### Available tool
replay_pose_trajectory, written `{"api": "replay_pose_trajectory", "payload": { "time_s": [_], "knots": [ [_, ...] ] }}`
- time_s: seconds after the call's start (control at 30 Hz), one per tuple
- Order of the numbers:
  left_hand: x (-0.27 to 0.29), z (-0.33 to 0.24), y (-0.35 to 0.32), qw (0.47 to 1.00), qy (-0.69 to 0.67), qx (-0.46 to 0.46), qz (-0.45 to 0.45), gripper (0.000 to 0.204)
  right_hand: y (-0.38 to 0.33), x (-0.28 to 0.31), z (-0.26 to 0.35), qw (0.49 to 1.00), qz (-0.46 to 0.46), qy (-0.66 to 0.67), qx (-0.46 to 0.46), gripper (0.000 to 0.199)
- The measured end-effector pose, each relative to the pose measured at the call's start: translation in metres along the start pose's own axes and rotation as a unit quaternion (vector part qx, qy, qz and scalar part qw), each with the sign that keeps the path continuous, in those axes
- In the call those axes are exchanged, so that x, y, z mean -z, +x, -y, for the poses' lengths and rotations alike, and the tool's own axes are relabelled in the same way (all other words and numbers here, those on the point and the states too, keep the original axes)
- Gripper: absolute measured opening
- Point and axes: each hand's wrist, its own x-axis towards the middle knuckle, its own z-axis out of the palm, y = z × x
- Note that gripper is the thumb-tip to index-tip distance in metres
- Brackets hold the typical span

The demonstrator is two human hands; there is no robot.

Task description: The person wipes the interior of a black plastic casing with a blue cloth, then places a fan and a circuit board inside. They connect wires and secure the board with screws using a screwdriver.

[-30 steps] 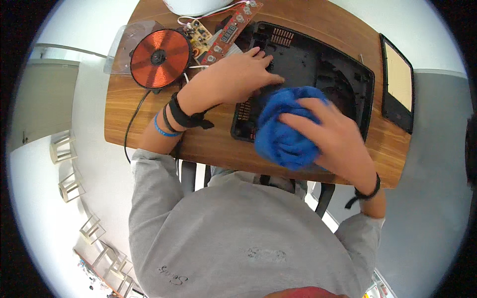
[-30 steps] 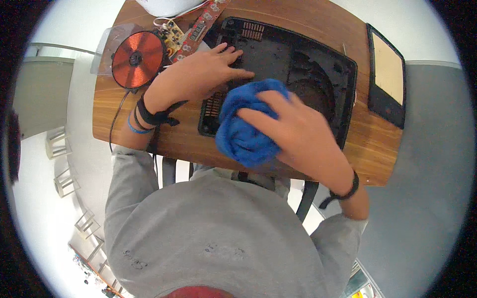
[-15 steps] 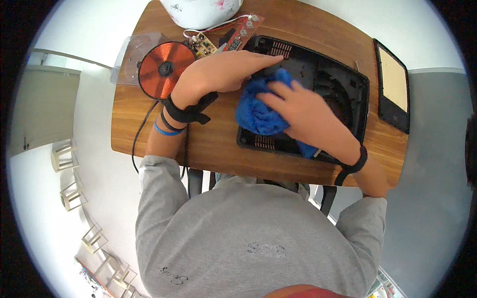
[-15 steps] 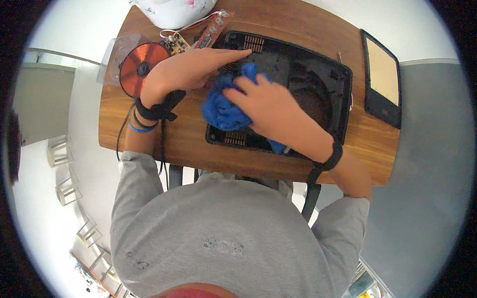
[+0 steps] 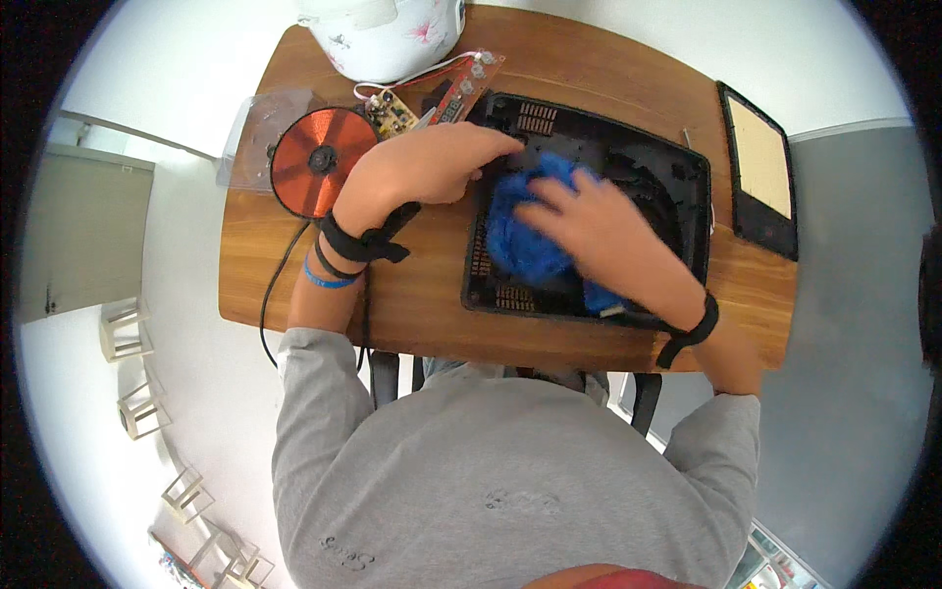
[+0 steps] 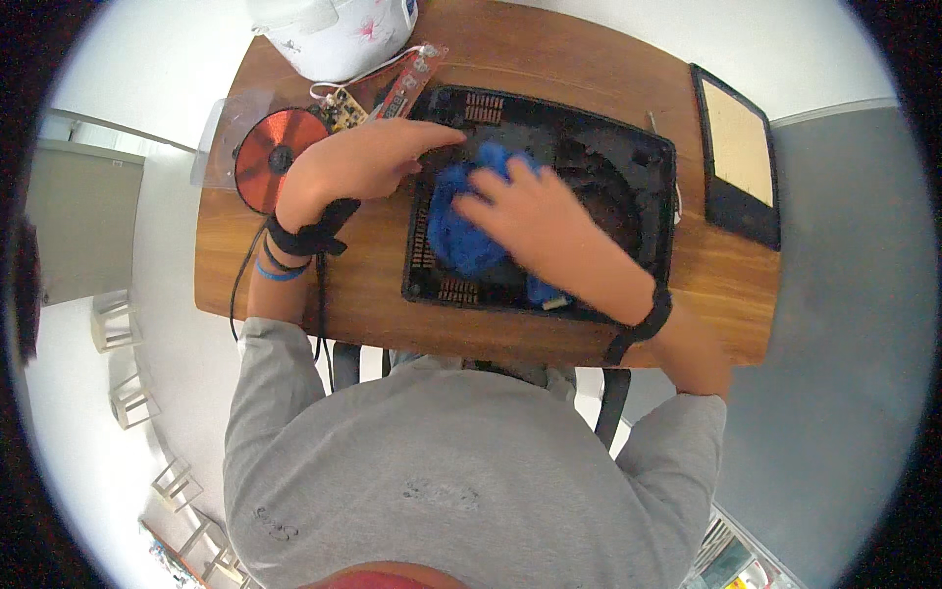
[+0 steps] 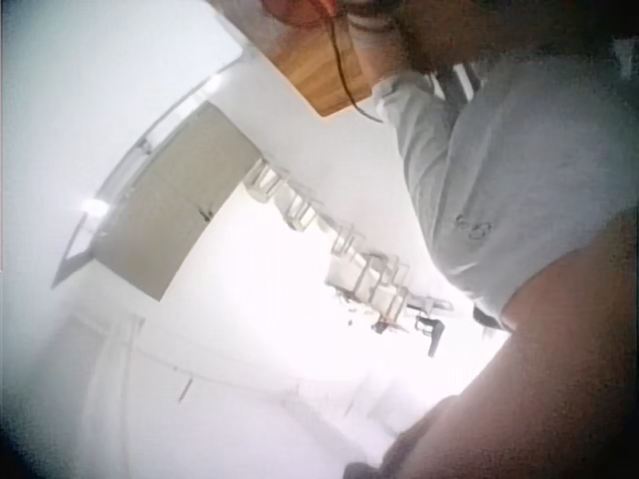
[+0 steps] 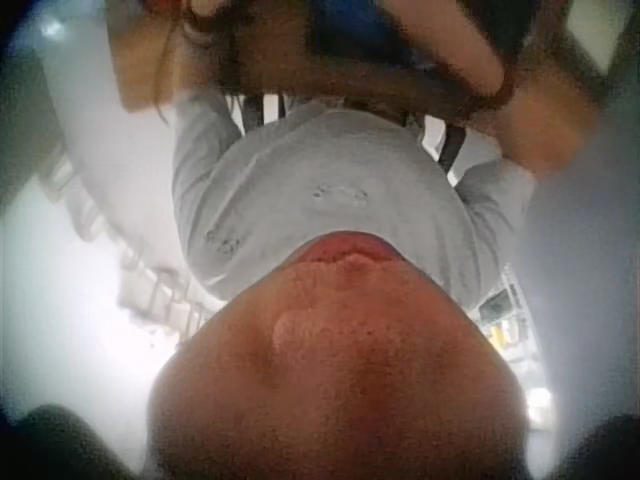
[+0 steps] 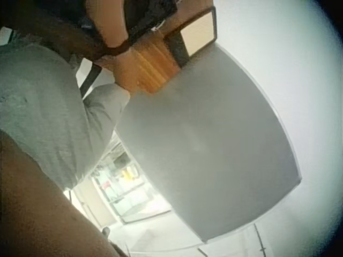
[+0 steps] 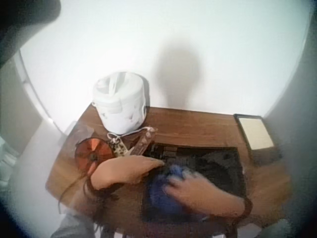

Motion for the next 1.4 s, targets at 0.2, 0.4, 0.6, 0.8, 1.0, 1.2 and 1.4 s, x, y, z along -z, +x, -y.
{"api": "replay_pose_trajectory", "payload": {
  "time_s": [0.2,0.4,0.6,0.8,1.0,1.2,1.4],
  "knots": [
    [0.001,-0.002,-0.001,1.000,-0.001,0.024,0.011,0.063,-0.006,0.036,0.008,0.973,0.132,0.148,0.116,0.076],
    [0.000,0.004,0.002,0.999,0.005,-0.017,0.027,0.053,-0.027,0.063,-0.062,0.969,-0.162,0.171,-0.069,0.078],
    [0.004,-0.003,0.005,0.999,0.005,0.010,0.042,0.040,-0.072,0.022,-0.154,0.899,-0.308,0.139,-0.279,0.098],
    [0.011,-0.015,0.003,0.998,0.031,0.019,0.060,0.038,-0.143,0.011,-0.143,0.934,0.022,0.164,-0.317,0.069],
    [0.014,-0.011,0.007,0.996,0.029,0.014,0.089,0.036,-0.153,0.014,-0.109,0.931,0.036,0.165,-0.325,0.067],
    [0.015,-0.012,0.003,0.998,0.015,-0.012,0.067,0.042,-0.160,-0.001,-0.129,0.944,0.003,0.173,-0.282,0.070],
    [0.019,-0.035,-0.007,1.000,-0.013,0.019,0.002,0.048,-0.163,0.001,-0.148,0.938,0.008,0.220,-0.268,0.071]
  ]
}}
